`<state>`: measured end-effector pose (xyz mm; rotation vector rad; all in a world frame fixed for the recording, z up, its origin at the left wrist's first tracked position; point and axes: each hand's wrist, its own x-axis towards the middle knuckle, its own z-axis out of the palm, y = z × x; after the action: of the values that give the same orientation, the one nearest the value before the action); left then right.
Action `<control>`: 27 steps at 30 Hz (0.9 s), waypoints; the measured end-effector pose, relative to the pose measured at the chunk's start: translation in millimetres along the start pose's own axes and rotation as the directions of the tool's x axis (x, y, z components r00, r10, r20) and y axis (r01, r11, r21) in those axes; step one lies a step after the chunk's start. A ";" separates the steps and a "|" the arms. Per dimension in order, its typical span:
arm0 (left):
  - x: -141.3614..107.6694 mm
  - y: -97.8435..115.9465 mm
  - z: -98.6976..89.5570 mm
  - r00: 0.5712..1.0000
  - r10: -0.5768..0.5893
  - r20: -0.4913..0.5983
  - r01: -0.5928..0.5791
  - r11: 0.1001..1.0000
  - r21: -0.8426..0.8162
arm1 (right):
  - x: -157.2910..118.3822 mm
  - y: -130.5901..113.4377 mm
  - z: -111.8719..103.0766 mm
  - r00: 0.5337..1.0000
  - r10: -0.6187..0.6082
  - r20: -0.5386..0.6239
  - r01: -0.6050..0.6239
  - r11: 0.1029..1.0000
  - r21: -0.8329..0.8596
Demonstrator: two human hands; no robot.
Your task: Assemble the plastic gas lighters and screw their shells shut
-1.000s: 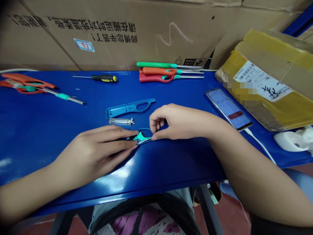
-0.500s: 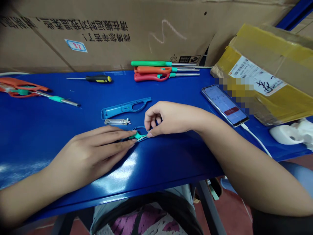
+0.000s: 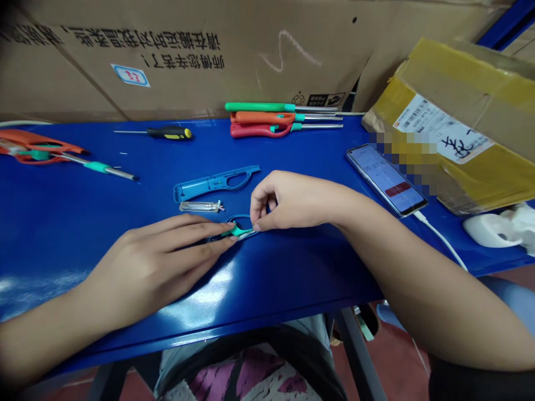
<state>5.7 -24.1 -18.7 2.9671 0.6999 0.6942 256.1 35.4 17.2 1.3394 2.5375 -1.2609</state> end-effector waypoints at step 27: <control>3.9 -0.3 1.8 1.000 0.009 0.000 -0.009 0.999 0.034 | -2.8 -2.9 -2.0 1.000 0.000 0.014 0.000 1.000 -0.027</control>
<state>9.5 -22.0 -18.7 3.0025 0.7056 0.6907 256.5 33.8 21.4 1.3212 2.5359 -1.2267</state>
